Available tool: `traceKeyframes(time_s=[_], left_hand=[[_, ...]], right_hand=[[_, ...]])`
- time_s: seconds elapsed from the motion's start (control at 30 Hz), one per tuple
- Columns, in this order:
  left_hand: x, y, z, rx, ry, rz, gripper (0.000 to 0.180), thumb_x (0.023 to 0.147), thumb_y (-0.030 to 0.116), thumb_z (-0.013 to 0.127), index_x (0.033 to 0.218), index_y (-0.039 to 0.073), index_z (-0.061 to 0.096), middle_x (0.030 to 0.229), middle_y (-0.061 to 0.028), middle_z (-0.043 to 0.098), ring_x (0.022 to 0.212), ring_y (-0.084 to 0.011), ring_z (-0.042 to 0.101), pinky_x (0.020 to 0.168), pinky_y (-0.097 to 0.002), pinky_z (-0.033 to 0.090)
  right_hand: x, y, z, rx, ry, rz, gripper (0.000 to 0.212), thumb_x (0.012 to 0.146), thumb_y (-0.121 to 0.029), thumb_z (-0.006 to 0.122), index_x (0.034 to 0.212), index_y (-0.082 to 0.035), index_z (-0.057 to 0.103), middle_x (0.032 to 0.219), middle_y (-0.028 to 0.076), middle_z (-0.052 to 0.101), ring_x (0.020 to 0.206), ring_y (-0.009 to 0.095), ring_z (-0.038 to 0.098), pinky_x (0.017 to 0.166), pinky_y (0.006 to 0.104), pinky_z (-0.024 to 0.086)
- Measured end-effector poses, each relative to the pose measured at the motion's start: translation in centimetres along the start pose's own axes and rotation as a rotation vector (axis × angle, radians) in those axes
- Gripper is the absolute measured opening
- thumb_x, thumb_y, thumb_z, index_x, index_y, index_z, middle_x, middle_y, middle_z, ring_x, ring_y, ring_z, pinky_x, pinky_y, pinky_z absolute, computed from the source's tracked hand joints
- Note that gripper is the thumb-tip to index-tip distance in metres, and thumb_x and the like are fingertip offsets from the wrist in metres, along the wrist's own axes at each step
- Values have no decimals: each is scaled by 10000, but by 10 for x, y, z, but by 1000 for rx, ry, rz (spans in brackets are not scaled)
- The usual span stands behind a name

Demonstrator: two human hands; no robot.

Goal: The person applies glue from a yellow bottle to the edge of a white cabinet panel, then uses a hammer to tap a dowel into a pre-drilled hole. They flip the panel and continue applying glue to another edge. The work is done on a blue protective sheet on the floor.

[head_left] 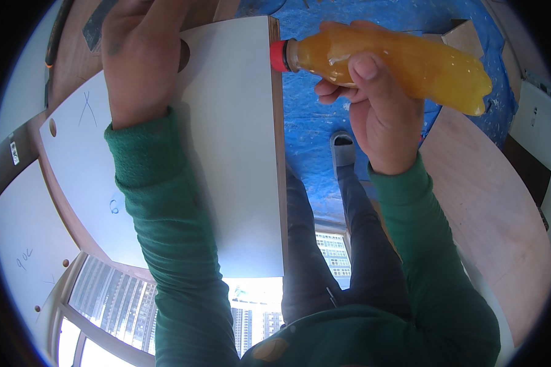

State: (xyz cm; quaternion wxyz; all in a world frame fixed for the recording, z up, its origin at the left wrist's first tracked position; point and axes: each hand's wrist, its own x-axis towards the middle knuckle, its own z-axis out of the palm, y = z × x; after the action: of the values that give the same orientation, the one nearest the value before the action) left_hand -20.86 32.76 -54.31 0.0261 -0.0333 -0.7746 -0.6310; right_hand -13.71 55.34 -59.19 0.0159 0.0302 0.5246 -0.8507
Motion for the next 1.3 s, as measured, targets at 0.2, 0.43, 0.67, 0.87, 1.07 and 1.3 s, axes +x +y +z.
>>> traceKeyframes(time_s=[0.2, 0.43, 0.67, 0.87, 1.07, 1.3], left_hand=[[-1, 4, 2, -61, -26, 6, 256, 1018, 221, 647, 1070, 5, 775, 986, -62, 753, 912, -138, 647, 833, -275, 492], [-5, -1, 11, -106, 33, 12, 246, 1022, 206, 642, 1069, 0, 768, 979, -67, 754, 876, -140, 670, 793, -264, 510], [-4, -2, 13, -23, 66, 27, 249, 1022, 207, 642, 1067, -4, 768, 980, -65, 756, 882, -139, 666, 799, -261, 503], [-3, -2, 9, -45, 57, 3, 253, 1023, 209, 638, 1071, 0, 771, 954, -48, 746, 870, -131, 648, 791, -263, 490], [-4, -2, 6, -31, 64, 2, 253, 1017, 219, 646, 1062, 7, 776, 944, -35, 737, 840, -117, 621, 763, -254, 468], [-1, -1, 7, 33, 108, -76, 246, 1006, 223, 657, 1044, 15, 781, 951, -44, 736, 832, -119, 616, 755, -263, 466]], right_hand=[[31, 8, -6, -98, -51, -103, 409, 992, -306, 730, 1256, -4, 648, 1053, 152, 753, 825, 239, 768, 688, 361, 643], [18, -11, 17, -76, 89, 49, 363, 959, -269, 772, 1168, 6, 660, 982, 115, 734, 732, 155, 709, 625, 273, 604], [22, -9, 14, -81, 12, -14, 341, 970, -285, 755, 1109, 15, 675, 942, 110, 726, 726, 153, 698, 628, 270, 584], [32, -12, 10, -163, 154, 51, 308, 982, -282, 743, 1083, 1, 678, 914, 98, 728, 714, 161, 705, 619, 278, 587], [27, -15, 8, 7, 120, 102, 300, 989, -279, 736, 1087, -1, 679, 919, 107, 739, 706, 177, 720, 609, 281, 596], [25, -12, 11, -113, 109, 52, 307, 986, -286, 741, 1088, -4, 677, 919, 106, 739, 697, 169, 715, 603, 275, 596]])
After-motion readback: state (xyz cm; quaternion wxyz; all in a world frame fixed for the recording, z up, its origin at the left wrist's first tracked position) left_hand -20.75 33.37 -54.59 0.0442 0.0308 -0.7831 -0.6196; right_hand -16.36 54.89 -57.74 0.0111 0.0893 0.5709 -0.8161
